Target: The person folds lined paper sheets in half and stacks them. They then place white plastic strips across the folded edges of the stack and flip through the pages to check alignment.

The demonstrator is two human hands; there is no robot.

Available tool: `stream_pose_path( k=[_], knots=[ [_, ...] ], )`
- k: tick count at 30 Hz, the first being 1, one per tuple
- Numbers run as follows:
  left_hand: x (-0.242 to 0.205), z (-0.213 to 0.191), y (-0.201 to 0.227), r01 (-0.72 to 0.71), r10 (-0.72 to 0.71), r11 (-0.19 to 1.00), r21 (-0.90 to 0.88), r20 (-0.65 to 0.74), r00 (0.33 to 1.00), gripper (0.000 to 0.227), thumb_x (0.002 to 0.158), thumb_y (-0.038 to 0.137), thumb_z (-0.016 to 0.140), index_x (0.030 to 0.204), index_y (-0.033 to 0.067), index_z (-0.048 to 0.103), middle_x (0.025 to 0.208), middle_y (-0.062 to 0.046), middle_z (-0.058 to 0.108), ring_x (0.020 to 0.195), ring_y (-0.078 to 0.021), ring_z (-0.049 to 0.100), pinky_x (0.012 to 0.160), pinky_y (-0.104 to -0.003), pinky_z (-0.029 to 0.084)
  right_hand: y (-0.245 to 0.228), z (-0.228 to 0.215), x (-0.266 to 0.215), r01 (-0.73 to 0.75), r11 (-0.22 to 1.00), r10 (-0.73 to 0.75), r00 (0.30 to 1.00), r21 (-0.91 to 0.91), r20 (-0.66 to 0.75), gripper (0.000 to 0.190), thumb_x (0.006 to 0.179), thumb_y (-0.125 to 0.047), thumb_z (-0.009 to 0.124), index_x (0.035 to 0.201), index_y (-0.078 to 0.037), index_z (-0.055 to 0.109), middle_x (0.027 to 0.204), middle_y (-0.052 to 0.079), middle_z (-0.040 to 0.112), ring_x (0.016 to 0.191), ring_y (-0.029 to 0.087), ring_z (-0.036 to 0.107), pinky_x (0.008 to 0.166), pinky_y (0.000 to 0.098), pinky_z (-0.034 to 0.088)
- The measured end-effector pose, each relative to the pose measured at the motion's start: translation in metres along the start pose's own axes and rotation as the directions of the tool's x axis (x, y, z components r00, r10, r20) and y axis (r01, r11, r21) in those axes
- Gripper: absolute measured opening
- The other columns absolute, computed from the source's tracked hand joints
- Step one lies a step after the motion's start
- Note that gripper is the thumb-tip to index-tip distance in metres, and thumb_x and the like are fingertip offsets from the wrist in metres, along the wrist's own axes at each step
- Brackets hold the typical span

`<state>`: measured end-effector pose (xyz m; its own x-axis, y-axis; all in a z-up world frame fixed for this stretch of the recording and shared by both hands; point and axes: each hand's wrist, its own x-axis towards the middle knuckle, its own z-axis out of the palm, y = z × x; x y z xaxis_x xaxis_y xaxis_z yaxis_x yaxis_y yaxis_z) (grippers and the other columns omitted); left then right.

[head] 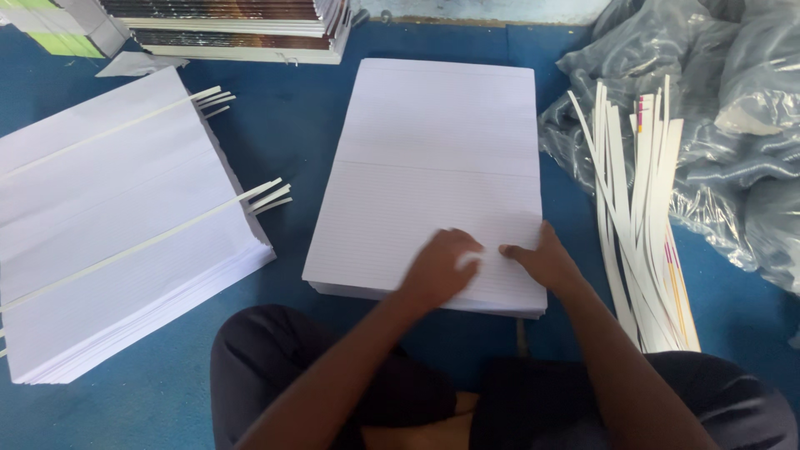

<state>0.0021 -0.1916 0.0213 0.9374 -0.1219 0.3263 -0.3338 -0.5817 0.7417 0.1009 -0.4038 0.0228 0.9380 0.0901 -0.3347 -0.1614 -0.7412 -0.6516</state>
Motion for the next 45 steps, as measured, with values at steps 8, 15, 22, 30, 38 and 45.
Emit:
stream_pose_path(
  k=[8, 15, 22, 30, 38, 45],
  knots=[
    [0.006, 0.038, 0.065, -0.039, -0.022, 0.955, 0.293, 0.203, 0.979, 0.041, 0.082, 0.039, 0.075, 0.107, 0.006, 0.074, 0.109, -0.012, 0.063, 0.1, -0.0284, 0.057, 0.082, -0.045, 0.045, 0.012, -0.025, 0.003, -0.039, 0.928, 0.012, 0.997, 0.37, 0.075, 0.051, 0.098, -0.037, 0.06, 0.127, 0.005, 0.066, 0.11, 0.02, 0.073, 0.091, 0.022, 0.069, 0.086, 0.0378, 0.053],
    [0.022, 0.064, 0.085, 0.1, -0.119, 0.93, 0.355, 0.031, 0.992, 0.047, 0.079, 0.042, 0.081, 0.101, 0.0014, 0.07, 0.103, -0.015, 0.06, 0.102, -0.0303, 0.053, 0.081, -0.048, 0.041, 0.025, -0.036, 0.004, 0.087, 0.995, -0.084, 0.995, 0.052, -0.053, 0.045, 0.103, -0.033, 0.056, 0.094, 0.007, 0.075, 0.072, 0.017, 0.065, 0.065, 0.024, 0.06, 0.066, 0.0422, 0.05],
    [0.027, 0.088, 0.092, 0.143, -0.134, 0.92, 0.365, -0.049, 0.99, 0.059, 0.074, 0.037, 0.085, 0.114, -0.0002, 0.063, 0.122, -0.024, 0.055, 0.112, -0.0353, 0.05, 0.085, -0.05, 0.04, 0.031, -0.037, 0.003, 0.159, 0.982, -0.155, 0.987, 0.098, -0.05, 0.036, 0.097, -0.028, 0.055, 0.097, 0.002, 0.075, 0.074, 0.016, 0.071, 0.066, 0.026, 0.067, 0.067, 0.0393, 0.052],
    [0.022, 0.094, 0.086, 0.131, -0.126, 0.902, 0.412, -0.039, 0.991, 0.065, 0.075, 0.037, 0.085, 0.122, -0.0004, 0.06, 0.134, -0.028, 0.05, 0.118, -0.0377, 0.048, 0.09, -0.051, 0.039, 0.023, -0.04, -0.004, 0.085, 0.995, -0.085, 0.996, 0.057, -0.016, 0.038, 0.1, -0.029, 0.055, 0.091, 0.002, 0.076, 0.074, 0.016, 0.07, 0.066, 0.025, 0.065, 0.067, 0.0394, 0.051],
    [0.024, 0.083, 0.098, 0.106, -0.143, 0.911, 0.398, 0.063, 0.988, 0.071, 0.075, 0.047, 0.086, 0.121, -0.0002, 0.06, 0.121, -0.022, 0.053, 0.112, -0.035, 0.048, 0.089, -0.051, 0.039, 0.022, -0.041, -0.003, 0.052, 0.996, -0.05, 0.998, 0.069, -0.029, 0.03, 0.096, -0.028, 0.057, 0.104, -0.006, 0.075, 0.078, 0.012, 0.073, 0.069, 0.023, 0.069, 0.069, 0.0384, 0.053],
    [0.017, 0.065, 0.097, -0.143, -0.003, 0.873, 0.467, 0.298, 0.955, 0.072, 0.064, 0.048, 0.089, 0.114, 0.0045, 0.064, 0.106, -0.009, 0.058, 0.104, -0.0257, 0.055, 0.085, -0.043, 0.046, 0.021, -0.042, -0.003, 0.041, 0.998, -0.04, 0.999, 0.043, -0.02, 0.04, 0.1, -0.033, 0.058, 0.092, 0.001, 0.077, 0.074, 0.015, 0.07, 0.068, 0.025, 0.067, 0.068, 0.0402, 0.051]
  ],
)
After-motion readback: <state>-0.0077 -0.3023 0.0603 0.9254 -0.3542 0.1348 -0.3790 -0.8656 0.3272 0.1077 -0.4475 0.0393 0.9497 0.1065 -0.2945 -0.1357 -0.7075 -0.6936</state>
